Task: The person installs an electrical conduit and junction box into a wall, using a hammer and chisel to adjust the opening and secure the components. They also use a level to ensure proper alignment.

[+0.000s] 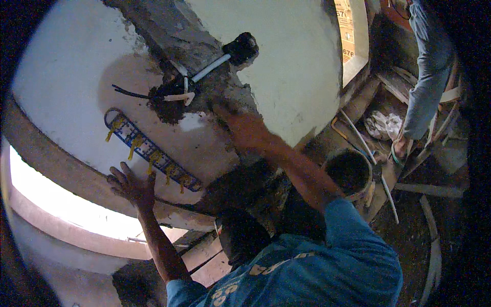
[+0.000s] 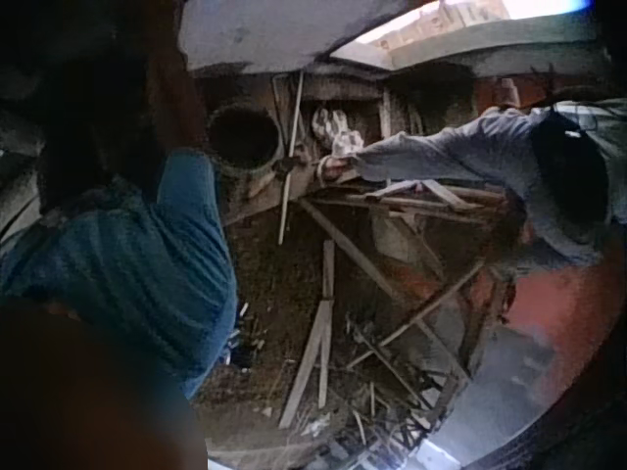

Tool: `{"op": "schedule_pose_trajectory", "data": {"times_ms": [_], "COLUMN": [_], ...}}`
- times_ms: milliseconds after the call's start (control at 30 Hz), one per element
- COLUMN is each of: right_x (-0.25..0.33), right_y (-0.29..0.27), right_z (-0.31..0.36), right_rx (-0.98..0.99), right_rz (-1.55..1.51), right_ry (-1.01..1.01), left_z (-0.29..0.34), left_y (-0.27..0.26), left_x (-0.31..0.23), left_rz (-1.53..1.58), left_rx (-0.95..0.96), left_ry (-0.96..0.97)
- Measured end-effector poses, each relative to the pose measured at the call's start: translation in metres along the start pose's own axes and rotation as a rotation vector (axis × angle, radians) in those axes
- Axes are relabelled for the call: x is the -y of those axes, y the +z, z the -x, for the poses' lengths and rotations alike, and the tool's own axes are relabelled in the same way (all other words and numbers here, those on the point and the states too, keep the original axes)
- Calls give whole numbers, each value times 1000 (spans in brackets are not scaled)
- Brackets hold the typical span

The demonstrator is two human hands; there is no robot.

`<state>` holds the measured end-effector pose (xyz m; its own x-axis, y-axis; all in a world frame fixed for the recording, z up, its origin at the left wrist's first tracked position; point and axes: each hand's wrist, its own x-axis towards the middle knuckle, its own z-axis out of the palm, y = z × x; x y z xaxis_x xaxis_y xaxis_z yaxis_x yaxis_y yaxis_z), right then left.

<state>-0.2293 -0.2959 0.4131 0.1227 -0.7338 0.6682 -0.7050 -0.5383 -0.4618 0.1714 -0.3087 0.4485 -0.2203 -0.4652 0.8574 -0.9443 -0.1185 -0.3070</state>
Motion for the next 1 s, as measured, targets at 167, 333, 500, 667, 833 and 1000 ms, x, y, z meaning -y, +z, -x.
{"op": "schedule_pose_trajectory", "data": {"times_ms": [167, 333, 500, 667, 833, 1000], "right_x": [-56, -85, -87, -102, -105, -92], "right_y": [77, 96, 95, 116, 127, 110], "right_z": [138, 218, 233, 240, 253, 246], "right_rx": [459, 760, 868, 997, 541, 877], "right_rz": [-104, -104, -118, 197, 154, 23], "right_ry": [6, 299, 401, -38, -23, 195], "left_z": [3, 4, 9, 11, 10, 12], "left_y": [-5, -8, -12, -18, -20, -20], "left_x": [-2, 0, 2, 3, 4, 8], "left_rz": [54, 33, -16, -21, -30, -62], "left_rx": [-43, 53, 62, 178, 105, 170], "left_ry": [30, -8, -3, -50, 14, -17]}}
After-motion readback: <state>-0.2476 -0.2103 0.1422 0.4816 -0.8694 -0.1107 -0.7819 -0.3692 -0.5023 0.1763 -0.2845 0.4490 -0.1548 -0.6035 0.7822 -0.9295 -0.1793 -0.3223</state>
